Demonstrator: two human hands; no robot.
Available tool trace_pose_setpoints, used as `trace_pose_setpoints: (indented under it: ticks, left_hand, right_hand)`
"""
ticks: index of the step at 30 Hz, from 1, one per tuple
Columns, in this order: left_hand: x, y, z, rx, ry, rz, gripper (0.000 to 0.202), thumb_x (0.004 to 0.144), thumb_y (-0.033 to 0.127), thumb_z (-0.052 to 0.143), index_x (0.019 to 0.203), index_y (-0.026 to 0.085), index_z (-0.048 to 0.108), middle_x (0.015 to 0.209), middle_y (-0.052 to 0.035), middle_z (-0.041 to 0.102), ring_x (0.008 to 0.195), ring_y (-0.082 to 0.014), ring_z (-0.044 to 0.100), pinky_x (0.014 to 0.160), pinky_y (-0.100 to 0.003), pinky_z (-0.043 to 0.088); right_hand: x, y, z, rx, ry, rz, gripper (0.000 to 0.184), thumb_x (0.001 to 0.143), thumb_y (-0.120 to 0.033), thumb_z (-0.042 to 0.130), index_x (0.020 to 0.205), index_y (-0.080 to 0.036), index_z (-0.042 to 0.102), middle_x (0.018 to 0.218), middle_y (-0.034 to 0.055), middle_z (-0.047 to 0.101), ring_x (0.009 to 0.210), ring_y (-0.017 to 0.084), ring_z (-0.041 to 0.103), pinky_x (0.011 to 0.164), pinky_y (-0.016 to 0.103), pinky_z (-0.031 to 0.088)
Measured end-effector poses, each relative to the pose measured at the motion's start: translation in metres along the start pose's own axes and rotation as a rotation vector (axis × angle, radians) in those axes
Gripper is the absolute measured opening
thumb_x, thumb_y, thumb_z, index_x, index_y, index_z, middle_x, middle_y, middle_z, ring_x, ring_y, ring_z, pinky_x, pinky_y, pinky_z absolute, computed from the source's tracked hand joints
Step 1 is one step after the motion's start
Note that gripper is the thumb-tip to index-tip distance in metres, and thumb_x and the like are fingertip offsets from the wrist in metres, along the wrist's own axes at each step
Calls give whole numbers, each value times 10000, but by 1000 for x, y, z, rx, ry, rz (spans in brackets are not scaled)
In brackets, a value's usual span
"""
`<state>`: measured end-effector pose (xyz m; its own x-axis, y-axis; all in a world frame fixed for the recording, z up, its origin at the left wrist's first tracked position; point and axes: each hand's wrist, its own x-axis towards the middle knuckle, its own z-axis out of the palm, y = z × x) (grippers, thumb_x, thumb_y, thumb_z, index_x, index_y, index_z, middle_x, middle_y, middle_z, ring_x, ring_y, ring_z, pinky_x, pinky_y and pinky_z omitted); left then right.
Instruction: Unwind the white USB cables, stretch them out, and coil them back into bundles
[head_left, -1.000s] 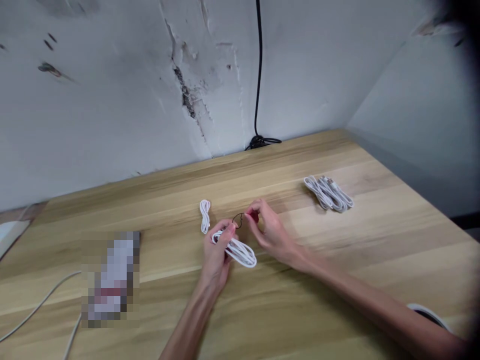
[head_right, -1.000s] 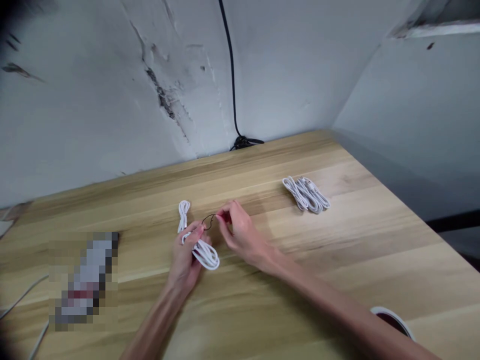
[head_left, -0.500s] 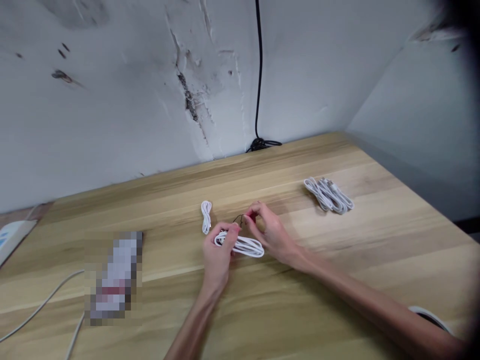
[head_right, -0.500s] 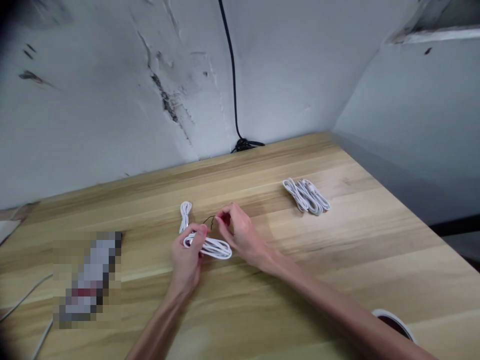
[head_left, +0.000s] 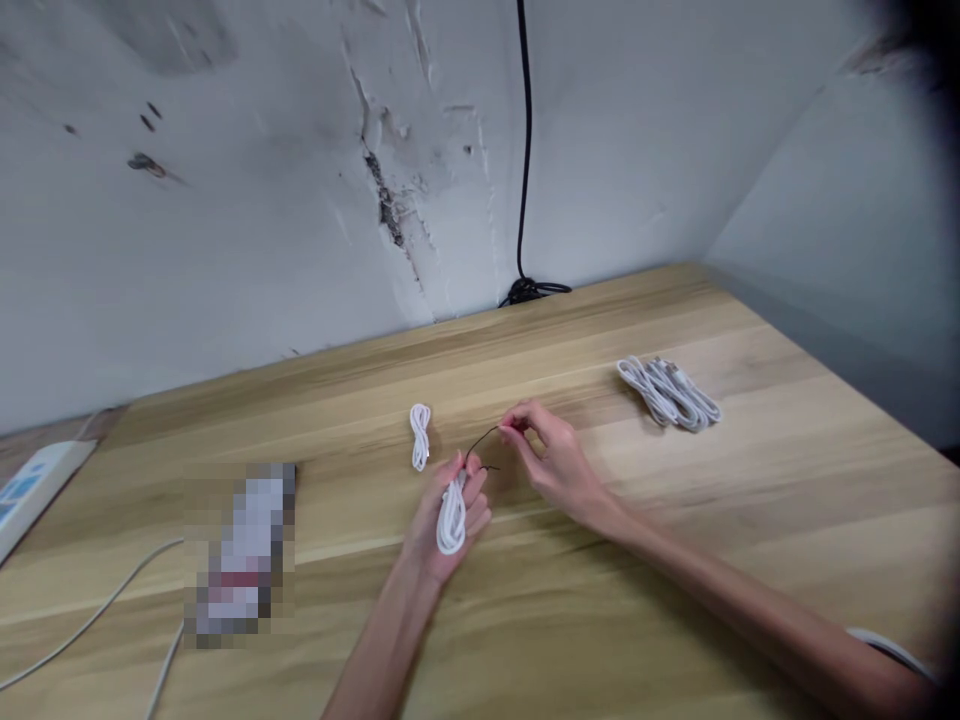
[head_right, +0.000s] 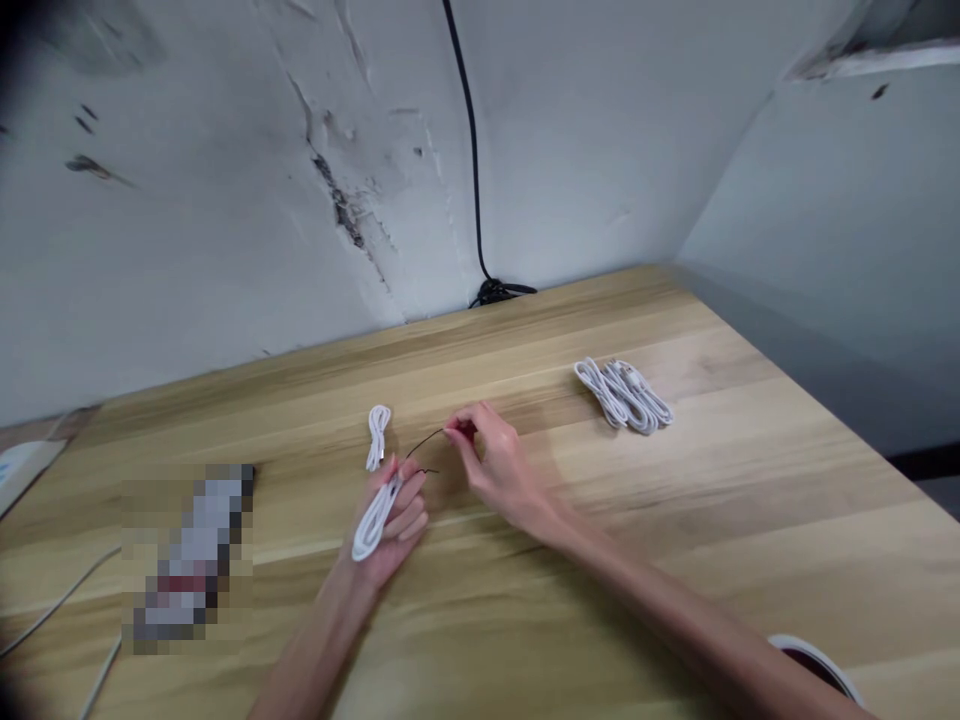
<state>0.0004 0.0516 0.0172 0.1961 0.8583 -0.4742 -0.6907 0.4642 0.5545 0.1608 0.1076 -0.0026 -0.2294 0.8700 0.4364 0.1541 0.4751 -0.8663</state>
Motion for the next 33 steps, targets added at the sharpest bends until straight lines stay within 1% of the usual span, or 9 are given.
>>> trace_pose_setpoints:
  ticks: [2,4,9,15,22,26,29,31,33]
  left_hand:
    - [1,-1,2,11,56,32,259,811,343,721,745,155,556,471,112,285,337,-16,133,341,-177,157]
    - [1,-2,5,44,87,60,275,770,357,762,764,140,592,478,110,315,347,-8,153,351,-170,174]
    - [1,-7,7,176,97,92,360,715,445,802,764,136,622,493,98,361,355,-3,215,369,-165,194]
    - [2,-9,3,207,67,150,355,727,446,794,746,140,617,490,88,387,370,-20,261,375,-172,208]
    - [1,-6,10,113,99,106,386,670,363,839,646,147,520,546,71,470,381,-12,323,379,-164,266]
    - [4,-3,10,61,155,153,380,692,390,827,742,149,537,589,80,477,373,1,280,355,-151,216]
    - [5,-3,9,64,186,231,401,697,367,821,705,169,472,565,101,403,366,-2,236,335,-154,165]
    - [6,-5,10,106,264,303,424,680,365,833,693,174,454,580,98,411,385,-8,280,339,-147,183]
    - [5,-8,12,203,359,386,429,674,389,839,697,172,469,607,87,448,427,-18,356,364,-133,248]
  right_hand:
    - [0,-1,0,8,15,6,53,962,-213,525,930,-212,567,865,48,629,778,175,597,718,313,486]
    - [0,-1,0,11,17,5,52,963,-210,525,937,-212,571,873,47,633,786,172,601,728,316,490]
    - [0,-1,0,4,25,15,52,964,-225,526,945,-215,573,885,55,643,800,181,609,735,327,498]
    - [0,-1,-1,0,23,22,51,966,-221,514,954,-213,563,880,56,630,798,184,606,736,330,493]
    - [0,-6,-2,-31,22,-16,73,971,-194,479,940,-213,542,885,64,605,811,193,579,743,337,476]
    - [1,-3,-2,15,41,27,70,978,-235,490,938,-211,541,876,56,602,804,187,576,742,329,470]
    - [0,-1,-3,128,77,118,81,983,-282,507,966,-210,540,861,40,595,776,171,570,716,308,474]
    - [-1,-2,-4,197,73,134,86,986,-292,511,984,-210,539,874,37,588,782,166,569,714,301,477]
    - [-1,-6,-5,214,46,86,71,984,-278,516,975,-213,545,885,37,580,804,167,566,734,307,478]
